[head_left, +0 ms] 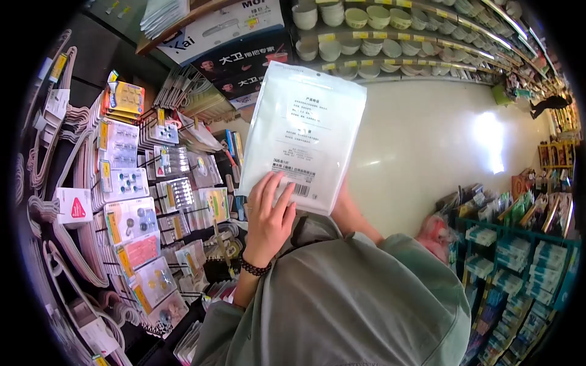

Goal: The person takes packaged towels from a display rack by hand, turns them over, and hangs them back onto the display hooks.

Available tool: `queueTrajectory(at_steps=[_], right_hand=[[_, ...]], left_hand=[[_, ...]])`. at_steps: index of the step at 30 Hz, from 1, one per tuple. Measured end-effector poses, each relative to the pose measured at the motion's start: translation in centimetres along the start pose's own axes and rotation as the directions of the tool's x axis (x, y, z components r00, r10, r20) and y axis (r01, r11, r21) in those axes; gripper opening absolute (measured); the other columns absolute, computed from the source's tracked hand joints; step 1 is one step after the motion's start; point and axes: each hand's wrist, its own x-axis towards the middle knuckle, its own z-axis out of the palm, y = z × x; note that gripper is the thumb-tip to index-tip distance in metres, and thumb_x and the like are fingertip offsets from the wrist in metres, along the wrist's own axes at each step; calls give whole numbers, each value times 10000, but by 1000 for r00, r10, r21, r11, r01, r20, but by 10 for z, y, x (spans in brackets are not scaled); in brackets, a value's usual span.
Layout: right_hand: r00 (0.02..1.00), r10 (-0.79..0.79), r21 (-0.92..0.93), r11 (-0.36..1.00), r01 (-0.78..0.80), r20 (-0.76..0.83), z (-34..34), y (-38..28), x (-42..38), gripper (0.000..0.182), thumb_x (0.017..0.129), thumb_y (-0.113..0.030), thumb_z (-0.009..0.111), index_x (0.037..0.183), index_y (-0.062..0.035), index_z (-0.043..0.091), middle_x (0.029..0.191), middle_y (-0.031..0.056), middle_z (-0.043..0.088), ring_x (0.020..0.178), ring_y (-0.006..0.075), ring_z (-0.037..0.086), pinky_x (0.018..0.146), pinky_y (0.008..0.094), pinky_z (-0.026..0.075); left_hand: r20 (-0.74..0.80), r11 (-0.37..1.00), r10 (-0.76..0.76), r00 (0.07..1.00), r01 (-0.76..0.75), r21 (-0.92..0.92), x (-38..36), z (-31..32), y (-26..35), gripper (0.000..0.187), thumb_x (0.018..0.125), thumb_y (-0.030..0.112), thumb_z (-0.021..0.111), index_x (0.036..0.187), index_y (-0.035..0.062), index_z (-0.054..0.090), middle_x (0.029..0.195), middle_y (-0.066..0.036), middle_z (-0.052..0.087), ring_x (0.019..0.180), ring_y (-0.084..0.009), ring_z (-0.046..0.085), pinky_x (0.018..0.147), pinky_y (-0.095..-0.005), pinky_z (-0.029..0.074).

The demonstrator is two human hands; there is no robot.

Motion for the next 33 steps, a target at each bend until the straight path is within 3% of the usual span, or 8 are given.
queueTrajectory(at_steps=[8, 14, 18, 20, 22, 25, 27, 33], right_hand=[[988, 124, 176, 974, -140, 96, 2, -9, 71, 572, 1020, -387, 410, 1448, -9, 377, 1410, 182, 486, 1256, 334, 510, 1046, 478, 442], [959, 180, -340, 907, -247, -219, 39, -18, 151, 538, 997, -277, 508, 1444, -3, 383, 1379, 174, 510, 1242, 326, 522, 1043, 470, 441], [971, 232, -737, 648, -192, -48, 100, -20, 225, 578, 938, -105, 611, 1454, -9, 369, 1397, 144, 483, 1302, 289, 463, 1100, 433, 370], [964, 28, -893, 385, 235, 266, 107, -8, 271, 675, 920, -48, 612, 1503, -27, 273, 1546, 125, 277, 1420, 231, 279, 1179, 391, 185], [951, -208, -950, 167, 265, 228, 105, 1, 310, 695, 927, -6, 574, 1517, -39, 208, 1490, 112, 361, 1361, 220, 374, 1121, 389, 311], [959, -164, -684, 728, -40, -230, 100, -5, 353, 681, 962, -41, 555, 1537, -91, 192, 1518, 100, 347, 1362, 214, 379, 1098, 363, 345], [985, -50, -528, 848, -44, -163, 101, -14, 370, 659, 971, -16, 525, 1536, -97, 195, 1501, 93, 374, 1336, 198, 410, 1084, 366, 367], [959, -254, -672, 733, 105, -127, 103, -29, 405, 611, 952, 29, 542, 1492, -96, 286, 1381, 66, 501, 1228, 164, 514, 1004, 334, 447]], left_hand=[[187, 999, -27, 982, 19, 44, 54, -17, -54, 718, 771, 261, 775, 1427, 200, 489, 1562, -178, 277, 1443, -433, 198, 1125, -641, 218], [-122, 999, 35, 992, -37, -14, 105, -7, -126, 649, 750, 75, 697, 1371, 146, 524, 1513, -170, 366, 1401, -414, 315, 1127, -605, 272], [-461, 967, 45, 886, -154, -203, 155, -23, -174, 405, 813, 4, 608, 1213, -57, 590, 1326, -263, 549, 1241, -426, 532, 1040, -499, 449], [-547, 884, -125, 828, -158, -441, 175, -28, -198, 347, 866, -3, 577, 1203, -85, 583, 1281, -275, 575, 1202, -380, 576, 988, -425, 487], [-468, 644, -492, 734, -55, -763, 179, -12, -223, 327, 959, 8, 524, 1273, -84, 527, 1248, -200, 595, 1138, -263, 588, 922, -338, 477], [-357, 321, -702, 616, -173, -931, 216, -19, -256, 383, 954, 31, 568, 1317, -50, 477, 1234, -123, 584, 1101, -179, 541, 921, -297, 421], [-233, 186, -697, 678, -143, -972, 233, -29, -277, 368, 948, 29, 579, 1301, -36, 494, 1216, -97, 587, 1073, -155, 542, 898, -287, 426], [-35, 15, -677, 735, -34, -999, 265, -21, -312, 313, 921, 62, 632, 1216, -21, 568, 1130, -64, 626, 1025, -132, 577, 899, -284, 440]])
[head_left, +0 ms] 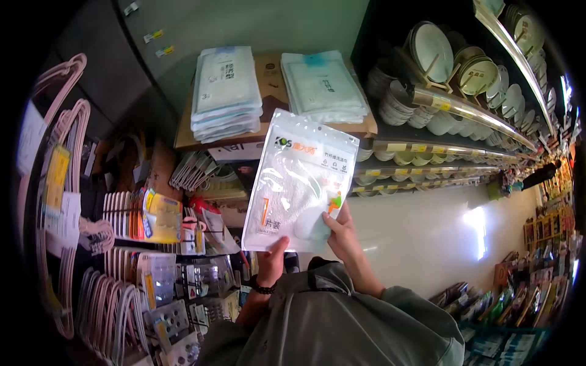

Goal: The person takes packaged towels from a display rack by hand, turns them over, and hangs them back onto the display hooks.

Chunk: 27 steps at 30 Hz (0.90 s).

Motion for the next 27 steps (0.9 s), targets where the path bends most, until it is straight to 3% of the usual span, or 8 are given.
queueTrajectory(at_steps=[3, 4, 11, 15, 20, 21, 24, 27], right_hand=[[993, -120, -192, 974, 117, -4, -7, -18, 18, 599, 939, 32, 566, 1470, -70, 306, 1348, 72, 524, 1200, 154, 528, 992, 318, 452], [994, -106, -193, 976, 100, -17, -10, -24, 22, 593, 925, 45, 584, 1451, -50, 326, 1320, 72, 539, 1174, 141, 537, 980, 299, 452], [985, -170, -286, 945, 158, -17, -34, -60, 64, 606, 899, 68, 598, 1440, -31, 345, 1319, 72, 531, 1181, 132, 510, 986, 287, 431], [985, -156, -252, 958, 133, -70, -59, -82, 95, 682, 871, 91, 598, 1475, -27, 305, 1343, 82, 514, 1213, 147, 491, 1006, 284, 407], [973, -196, -327, 933, 147, -121, -120, -122, 116, 850, 816, 131, 592, 1541, -60, 193, 1448, 98, 418, 1292, 192, 431, 1062, 316, 364], [966, -208, -302, 941, 155, -152, -136, -127, 118, 890, 787, 145, 586, 1549, -67, 176, 1479, 119, 392, 1331, 219, 408, 1087, 332, 347], [919, -275, -272, 942, 198, -283, -151, -152, 123, 948, 714, 156, 538, 1553, -44, 147, 1516, 160, 344, 1395, 269, 355, 1117, 363, 324], [877, -322, -185, 944, 272, -356, -174, -166, 127, 943, 697, 140, 527, 1546, -25, 152, 1481, 183, 392, 1352, 292, 420, 1105, 370, 361]], left_hand=[[62, 997, -70, 996, 72, -26, 21, -11, -7, 333, 915, 52, 631, 1233, -22, 566, 1150, -74, 626, 1041, -152, 586, 916, -293, 446], [83, 994, -105, 991, 101, 50, 30, -11, -7, 460, 886, 74, 606, 1328, -2, 502, 1246, -83, 593, 1143, -202, 555, 1001, -353, 409], [181, 971, -29, 983, 71, -230, 95, 29, 12, 575, 877, 180, 587, 1391, -25, 433, 1334, -144, 540, 1225, -248, 515, 1046, -392, 377], [347, 998, -55, 936, 46, 35, 133, 33, 16, 576, 930, 226, 566, 1422, -23, 400, 1313, -160, 576, 1192, -225, 551, 1026, -363, 403], [578, 959, -252, 776, 121, 256, 180, 90, 24, 586, 964, 72, 550, 1488, 10, 293, 1351, -186, 550, 1235, -209, 535, 1044, -345, 417], [611, 956, -256, 749, 100, 277, 187, 104, 18, 546, 960, 74, 564, 1462, 14, 357, 1354, -176, 550, 1245, -231, 530, 1057, -359, 406], [722, 660, 28, 692, -555, 507, 208, 155, 20, 386, 887, 47, 648, 1266, 11, 586, 1317, -152, 583, 1214, -319, 562, 1034, -391, 427], [772, 279, 279, 571, -817, 504, 243, 186, 10, 351, 839, 25, 673, 1187, 21, 627, 1271, -153, 598, 1187, -354, 569, 1029, -426, 436]])
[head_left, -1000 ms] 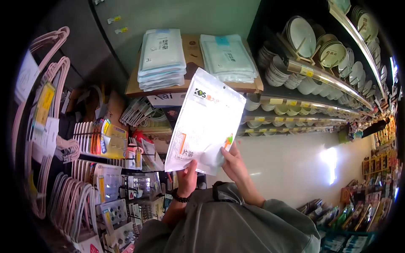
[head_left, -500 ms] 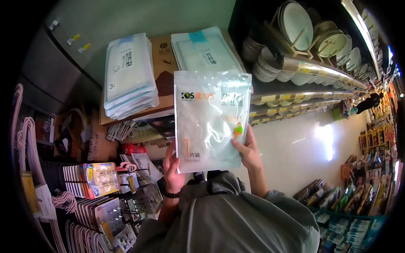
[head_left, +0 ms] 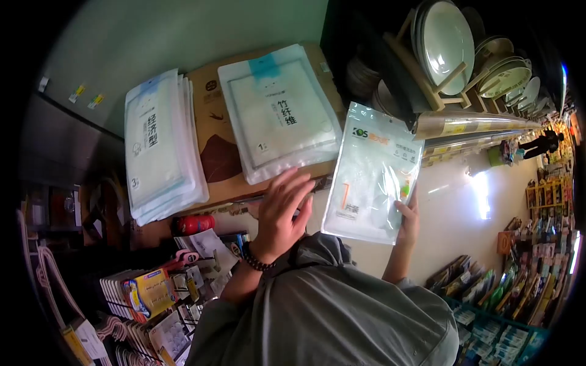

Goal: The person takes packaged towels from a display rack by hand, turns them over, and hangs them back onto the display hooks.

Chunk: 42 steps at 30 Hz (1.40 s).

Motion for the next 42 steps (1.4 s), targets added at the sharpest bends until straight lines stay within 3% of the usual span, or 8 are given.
queueTrajectory(at_steps=[4, 11, 14, 23, 32, 37, 40, 42], right_hand=[[1000, 9, 52, 999, -9, 1, -23, -13, 12, 943, 663, 114, 519, 1532, 4, 171, 1429, 244, 427, 1271, 326, 508, 1035, 388, 455], [1000, -4, 64, 998, 4, 6, -46, -18, 29, 930, 622, 51, 499, 1507, 42, 213, 1370, 288, 470, 1210, 362, 558, 986, 402, 505], [1000, -4, 87, 996, 5, -3, -45, -11, 34, 927, 616, 31, 502, 1503, 45, 230, 1373, 282, 473, 1213, 361, 557, 1009, 391, 485], [997, 27, 51, 998, -30, 66, 5, 16, 48, 931, 675, 81, 539, 1534, 9, 188, 1451, 197, 423, 1289, 281, 482, 1087, 351, 374], [964, -44, -334, 933, 134, 263, 84, 3, 86, 797, 760, 147, 503, 1505, -7, 267, 1450, 144, 410, 1233, 192, 482, 985, 272, 414], [955, -90, -568, 787, 241, 281, 90, 9, 95, 766, 808, 105, 533, 1510, -36, 258, 1353, 141, 483, 1087, 167, 527, 846, 241, 459], [932, -69, -578, 767, 277, 355, 103, 2, 98, 725, 847, 74, 554, 1504, -43, 271, 1263, 134, 542, 996, 149, 560, 826, 233, 461], [929, 5, -599, 766, 234, 369, 115, -4, 106, 656, 877, 47, 574, 1478, -1, 314, 1316, 147, 520, 1111, 174, 537, 928, 274, 449]], left_hand=[[220, 946, 97, 971, -158, 284, 75, 32, -7, 380, 776, 67, 712, 1146, 30, 637, 1207, -134, 599, 1275, -331, 474, 1105, -496, 363], [410, 858, 202, 890, -363, 364, 129, 89, -45, 390, 669, 167, 735, 1029, 50, 644, 1119, -93, 600, 1209, -248, 501, 1165, -529, 260], [418, 946, 115, 901, -228, 232, 119, 80, -61, 381, 657, 202, 746, 1000, 67, 651, 1073, -68, 603, 1176, -236, 513, 1167, -527, 262], [475, 916, -9, 880, -183, 357, 108, 30, -91, 323, 686, 257, 749, 945, 70, 697, 1072, -67, 621, 1168, -241, 520, 1167, -503, 273], [487, 937, 4, 873, -174, 305, 92, -8, -100, 212, 703, 232, 737, 849, 91, 678, 945, -29, 631, 1122, -221, 543, 1156, -505, 283], [322, 953, 132, 938, -209, 219, 79, -42, -66, 284, 782, 164, 708, 1034, 35, 687, 1274, -123, 591, 1362, -293, 412, 1167, -527, 259], [25, 962, 163, 986, -164, 217, 47, -76, -37, 310, 765, 107, 723, 1072, 77, 688, 1279, -95, 595, 1309, -326, 465, 1139, -542, 303], [-176, 901, 106, 979, -19, 434, 4, -93, -35, 344, 739, 113, 751, 1079, 123, 699, 1264, -84, 608, 1258, -349, 489, 1098, -536, 336]])
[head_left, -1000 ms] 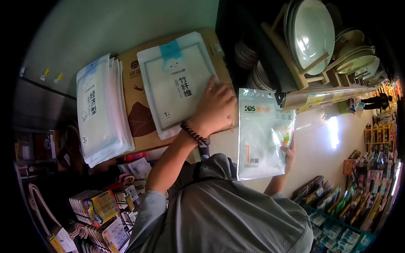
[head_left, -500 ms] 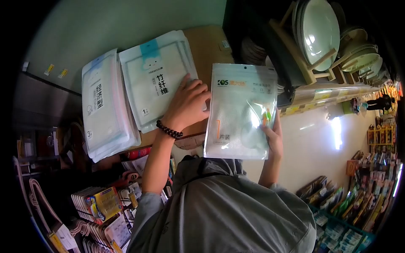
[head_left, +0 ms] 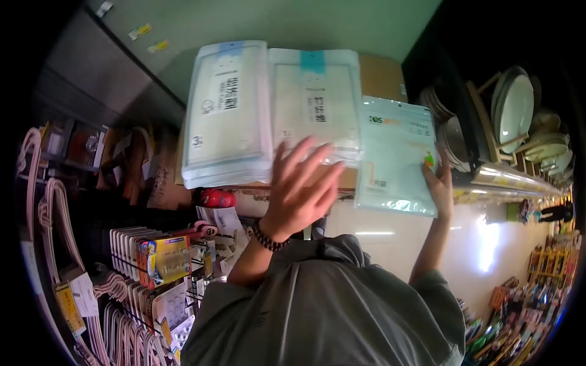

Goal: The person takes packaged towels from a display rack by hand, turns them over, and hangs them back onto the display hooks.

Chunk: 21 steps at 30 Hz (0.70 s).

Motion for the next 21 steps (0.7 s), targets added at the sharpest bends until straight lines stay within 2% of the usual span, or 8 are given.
queueTrajectory(at_steps=[4, 6, 9, 11, 12, 15, 19, 21], right_hand=[[993, -92, -189, 976, 105, 79, -1, 4, 25, 590, 896, 33, 586, 1445, 11, 373, 1371, 145, 491, 1228, 189, 477, 1032, 288, 383], [989, -103, -254, 959, 127, 103, 0, 3, 27, 561, 895, 27, 595, 1424, 8, 407, 1361, 137, 499, 1232, 188, 478, 1036, 287, 378], [984, -140, -265, 950, 165, 114, -1, 5, 32, 509, 889, 14, 620, 1377, -8, 479, 1332, 114, 522, 1232, 184, 484, 1041, 294, 373], [989, -106, -221, 967, 126, 98, -1, 8, 32, 514, 889, 12, 624, 1381, -13, 477, 1333, 119, 521, 1234, 189, 486, 1038, 295, 379], [992, -86, -199, 975, 102, 88, -3, 9, 30, 516, 889, 11, 626, 1382, -16, 477, 1333, 122, 520, 1235, 191, 487, 1037, 296, 381], [995, -50, -173, 983, 64, 85, -5, 12, 28, 530, 883, 0, 629, 1386, -7, 461, 1321, 128, 529, 1204, 182, 492, 1024, 289, 382], [993, -77, -194, 977, 94, 93, -3, 6, 27, 534, 881, -18, 638, 1387, -18, 468, 1255, 120, 565, 1150, 171, 518, 992, 285, 407], [994, -61, -159, 985, 74, 85, 0, 8, 27, 539, 875, -12, 631, 1388, -14, 467, 1288, 125, 551, 1174, 182, 510, 1005, 287, 397]], left_hand=[[-500, 953, -201, 842, 286, 100, -82, -28, -48, 692, 722, 180, 833, 1281, 25, 457, 1405, -227, 368, 1264, -397, 403, 1023, -519, 373], [-517, 878, -309, 798, 449, 168, -98, -48, -66, 955, 696, 218, 872, 1420, 14, 284, 1464, -244, 329, 1331, -418, 348, 1087, -533, 318], [-523, 836, -525, 671, 523, -167, -113, -70, -92, 919, 752, 184, 825, 1468, 7, 276, 1493, -204, 330, 1361, -333, 348, 1119, -468, 301], [-412, 635, -766, 493, 485, -601, -116, -85, -104, 688, 881, 184, 695, 1439, -17, 346, 1467, -189, 396, 1365, -291, 379, 1137, -404, 288], [-281, 513, -848, 449, 564, -647, -113, -94, -118, 669, 989, 447, 464, 1463, -5, 328, 1475, -160, 415, 1359, -282, 396, 1127, -430, 297], [65, 126, -916, 395, 439, -890, -109, -108, -140, 679, 1016, 511, 379, 1459, -3, 364, 1468, -146, 436, 1348, -238, 416, 1130, -389, 297], [271, 342, -795, 543, 770, -539, -93, -125, -173, 578, 994, 376, 520, 1424, 1, 430, 1419, -91, 497, 1309, -191, 448, 1104, -323, 309], [360, 238, -804, 473, 811, -534, -78, -131, -176, 594, 969, 372, 561, 1409, -8, 442, 1382, -96, 523, 1263, -181, 482, 1065, -309, 345]])
